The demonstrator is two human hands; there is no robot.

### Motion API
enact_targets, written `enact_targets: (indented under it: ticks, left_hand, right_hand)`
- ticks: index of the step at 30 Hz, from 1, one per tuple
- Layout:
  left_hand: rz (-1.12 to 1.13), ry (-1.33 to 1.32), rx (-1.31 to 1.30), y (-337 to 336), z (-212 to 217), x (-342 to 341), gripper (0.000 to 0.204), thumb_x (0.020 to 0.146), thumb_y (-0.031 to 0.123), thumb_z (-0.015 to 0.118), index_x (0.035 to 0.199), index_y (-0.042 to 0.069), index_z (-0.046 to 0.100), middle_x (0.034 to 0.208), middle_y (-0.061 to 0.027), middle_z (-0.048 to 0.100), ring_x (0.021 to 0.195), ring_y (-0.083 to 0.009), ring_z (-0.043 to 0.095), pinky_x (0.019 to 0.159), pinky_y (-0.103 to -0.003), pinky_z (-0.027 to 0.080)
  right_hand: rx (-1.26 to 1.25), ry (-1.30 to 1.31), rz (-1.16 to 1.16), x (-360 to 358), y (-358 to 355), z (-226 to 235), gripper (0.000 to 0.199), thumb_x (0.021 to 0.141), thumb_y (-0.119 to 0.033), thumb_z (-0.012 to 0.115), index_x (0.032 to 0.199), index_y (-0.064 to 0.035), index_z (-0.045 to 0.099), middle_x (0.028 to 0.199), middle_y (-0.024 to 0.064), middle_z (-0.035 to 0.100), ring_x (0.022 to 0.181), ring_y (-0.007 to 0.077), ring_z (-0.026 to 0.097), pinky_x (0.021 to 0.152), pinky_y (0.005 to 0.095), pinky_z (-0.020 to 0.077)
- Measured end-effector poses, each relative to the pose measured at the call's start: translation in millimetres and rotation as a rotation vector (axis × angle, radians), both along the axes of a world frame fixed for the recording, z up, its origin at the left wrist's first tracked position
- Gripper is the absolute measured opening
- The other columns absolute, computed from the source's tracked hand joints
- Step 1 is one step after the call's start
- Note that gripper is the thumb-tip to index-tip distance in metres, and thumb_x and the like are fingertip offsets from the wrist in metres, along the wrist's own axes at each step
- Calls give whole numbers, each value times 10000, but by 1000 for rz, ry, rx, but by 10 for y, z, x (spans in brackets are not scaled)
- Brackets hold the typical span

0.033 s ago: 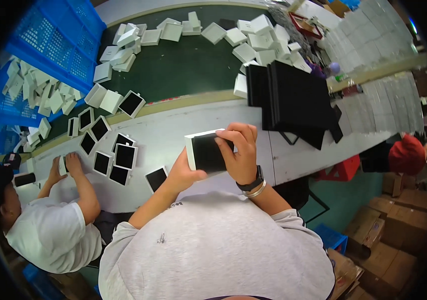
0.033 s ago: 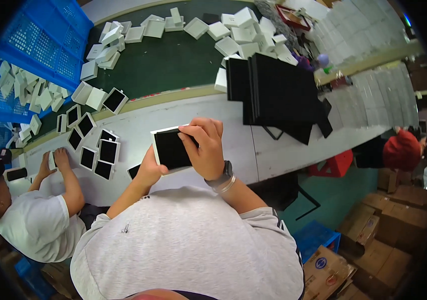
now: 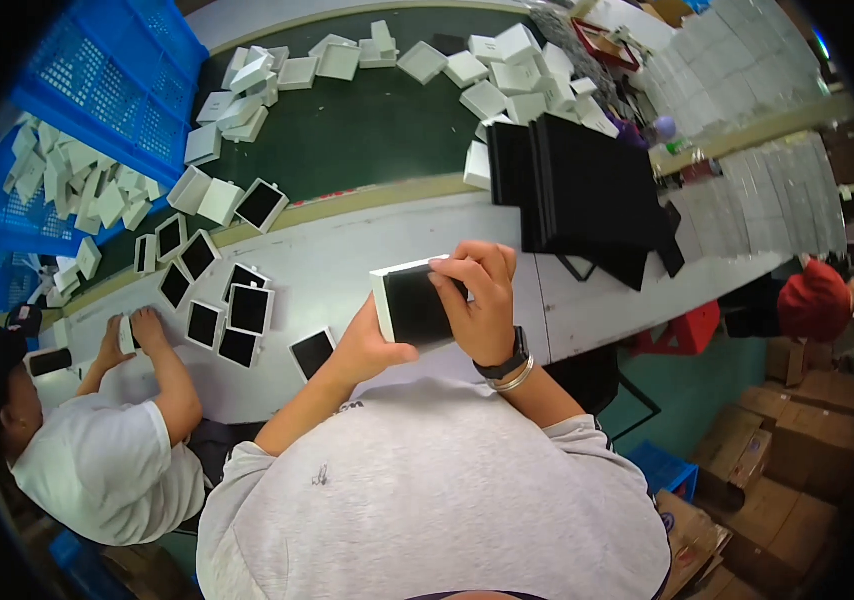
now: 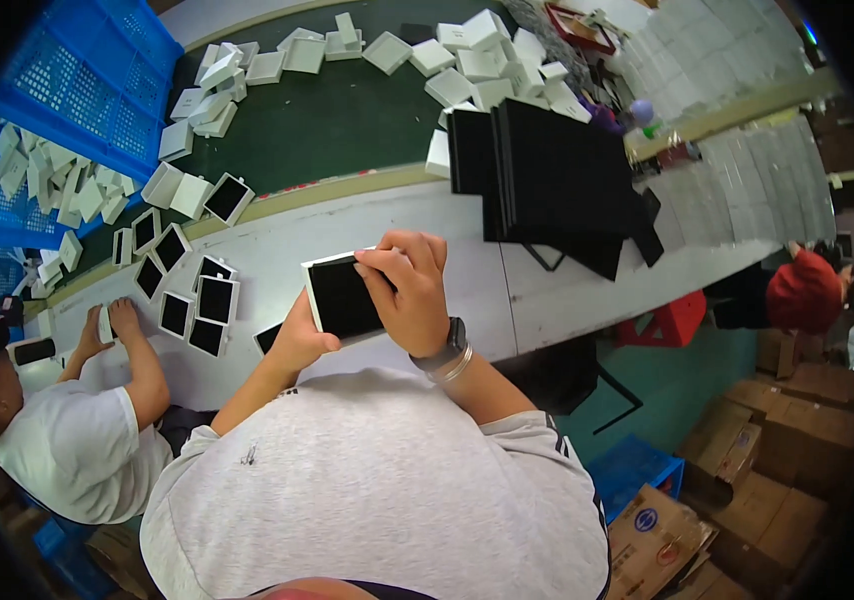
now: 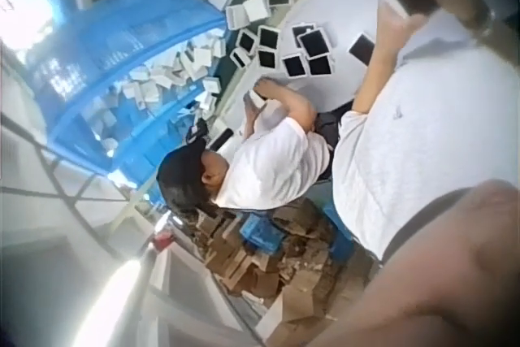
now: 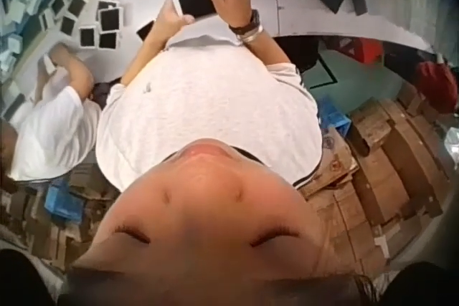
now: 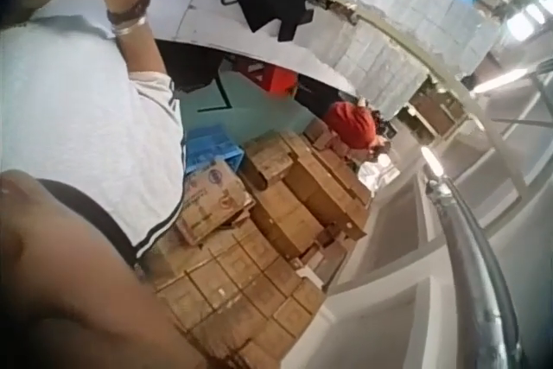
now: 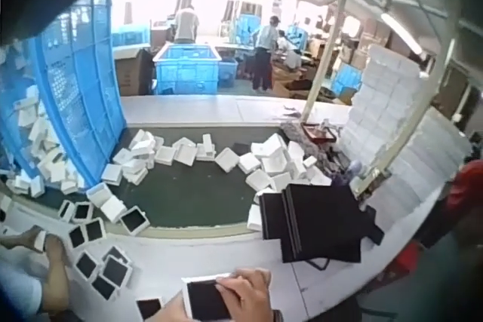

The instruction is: Assembling and packaging small white jewelry-style boxes by placing black foam or plastic inserts into them.

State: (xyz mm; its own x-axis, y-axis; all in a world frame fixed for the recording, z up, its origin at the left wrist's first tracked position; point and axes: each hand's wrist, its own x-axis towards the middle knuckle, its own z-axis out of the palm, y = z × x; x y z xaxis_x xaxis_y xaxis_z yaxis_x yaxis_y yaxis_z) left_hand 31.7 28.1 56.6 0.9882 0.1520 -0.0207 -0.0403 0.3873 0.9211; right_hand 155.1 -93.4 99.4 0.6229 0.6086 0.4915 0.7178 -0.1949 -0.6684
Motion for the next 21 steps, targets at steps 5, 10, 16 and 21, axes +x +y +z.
enact_targets:
  ticks: [5,10,16,21]
  left_hand:
    - [-39,136,-153,-155,212,-215,745,760,236,726,1356,12,339,1257,-93,486,1162,-188,478,975,-323,397]
    - [16,181,-151,-227,207,-320,705,786,173,700,1361,37,315,1206,-88,504,1120,-172,485,939,-305,409]
    - [251,324,189,-282,75,-342,399,918,203,596,1238,37,423,994,-64,585,910,-94,533,761,-207,419]
    - [414,248,302,-239,25,-329,295,949,175,546,1208,37,521,889,-44,580,792,-86,502,692,-211,400]
  right_hand:
    - [126,140,58,-233,-195,-18,181,800,-34,676,962,-107,641,1150,88,502,1028,240,469,933,337,346]
    - [350,1221,257,-394,-349,-78,301,869,-72,641,1152,-68,538,1036,42,580,950,111,548,823,240,452]
    - [78,980,114,-589,-424,-274,360,852,-138,680,1163,-45,525,974,45,596,872,98,572,757,225,476]
    - [274,1296,264,-516,-504,-288,361,888,-158,635,1206,-38,511,988,63,612,866,92,573,748,219,475]
